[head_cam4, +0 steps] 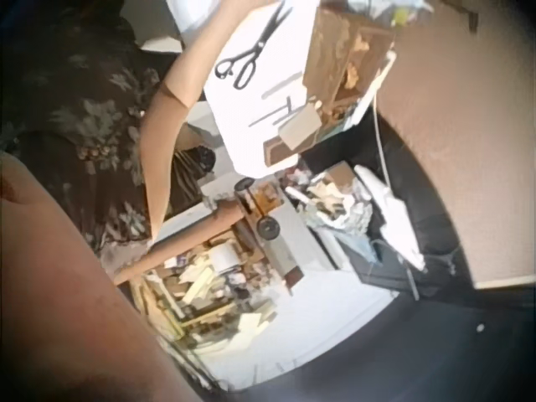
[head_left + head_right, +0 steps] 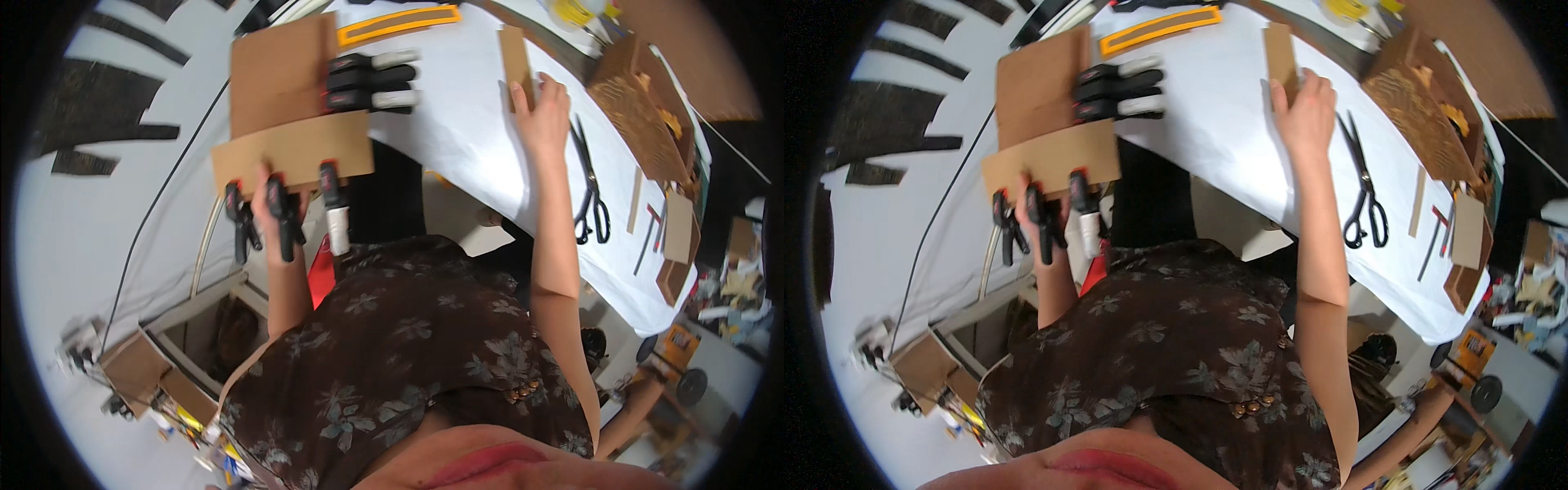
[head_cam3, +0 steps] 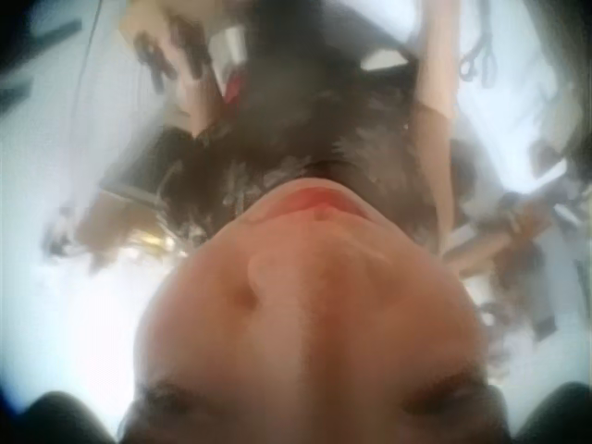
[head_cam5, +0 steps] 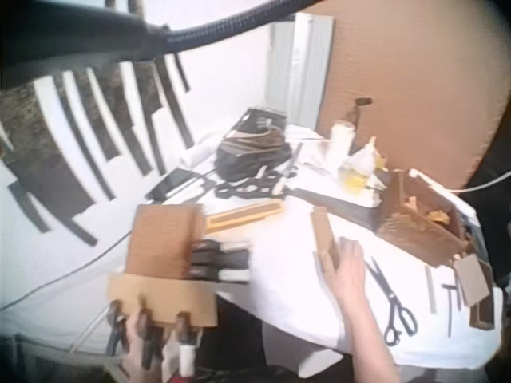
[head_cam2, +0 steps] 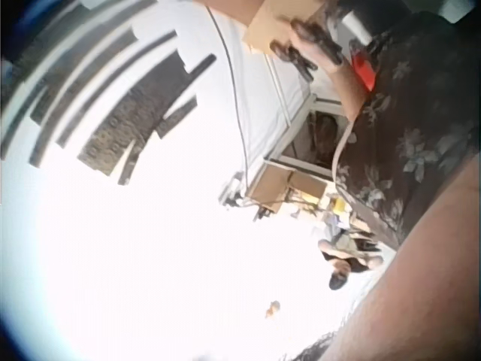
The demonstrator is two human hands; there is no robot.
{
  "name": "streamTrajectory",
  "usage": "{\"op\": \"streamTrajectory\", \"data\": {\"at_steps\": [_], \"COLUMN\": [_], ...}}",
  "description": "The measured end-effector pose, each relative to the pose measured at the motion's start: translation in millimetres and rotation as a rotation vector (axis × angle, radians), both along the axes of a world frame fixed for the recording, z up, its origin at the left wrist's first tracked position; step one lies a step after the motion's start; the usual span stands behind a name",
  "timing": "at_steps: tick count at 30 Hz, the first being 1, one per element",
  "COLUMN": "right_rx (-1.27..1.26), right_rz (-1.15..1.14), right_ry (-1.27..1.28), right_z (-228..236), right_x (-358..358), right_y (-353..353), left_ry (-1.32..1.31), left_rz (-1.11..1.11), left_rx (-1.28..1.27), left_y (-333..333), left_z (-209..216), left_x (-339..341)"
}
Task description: The person assembles a cardboard structure by stacking pieces and securing them with clamps. They repeatedly pick up cardboard pieces, align them, and attach clamps to hold the assembly together.
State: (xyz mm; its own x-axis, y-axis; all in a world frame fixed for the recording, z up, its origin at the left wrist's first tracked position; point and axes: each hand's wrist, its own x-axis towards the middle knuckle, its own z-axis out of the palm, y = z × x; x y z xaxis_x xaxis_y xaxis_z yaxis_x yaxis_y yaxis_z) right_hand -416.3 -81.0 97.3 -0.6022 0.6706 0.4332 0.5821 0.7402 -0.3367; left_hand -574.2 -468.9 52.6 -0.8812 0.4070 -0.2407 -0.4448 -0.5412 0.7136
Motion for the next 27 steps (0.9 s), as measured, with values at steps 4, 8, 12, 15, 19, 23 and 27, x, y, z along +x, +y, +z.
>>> {"op": "streamTrajectory", "data": {"at_steps": [4, 8, 12, 15, 19, 23, 27], "right_rx": [-0.018, -0.117, -0.151, -0.147, -0.181, -0.167, -0.047], "right_rz": [-0.010, -0.038, -0.055, -0.055, -0.031, 0.037, -0.001], "right_ry": [-0.158, -0.068, 0.035, 0.072, 0.193, 0.288, 0.140], "right_z": [-2.5, -6.6, -3.4, -3.3, 4.4, 13.7, 1.8], "right_x": [-9.9, -10.9, -0.6, 6.7, 10.7, 12.7, 18.9], "right_y": [-2.9, 4.5, 5.2, 11.4, 12.4, 11.6, 21.6], "left_ry": [-0.001, 0.047, 0.060, 0.137, 0.150, 0.112, 0.049], "left_rz": [-0.128, -0.138, -0.202, -0.203, -0.255, -0.281, -0.319], "left_rx": [0.189, -0.095, -0.098, -0.211, -0.322, -0.221, -0.291], "left_y": [21.7, 39.2, 41.2, 51.3, 54.8, 61.5, 49.5], "left_z": [14.7, 37.0, 40.7, 57.3, 48.6, 44.7, 25.7], "left_x": [5.7, 23.1, 28.2, 38.3, 41.3, 43.1, 39.6]}}
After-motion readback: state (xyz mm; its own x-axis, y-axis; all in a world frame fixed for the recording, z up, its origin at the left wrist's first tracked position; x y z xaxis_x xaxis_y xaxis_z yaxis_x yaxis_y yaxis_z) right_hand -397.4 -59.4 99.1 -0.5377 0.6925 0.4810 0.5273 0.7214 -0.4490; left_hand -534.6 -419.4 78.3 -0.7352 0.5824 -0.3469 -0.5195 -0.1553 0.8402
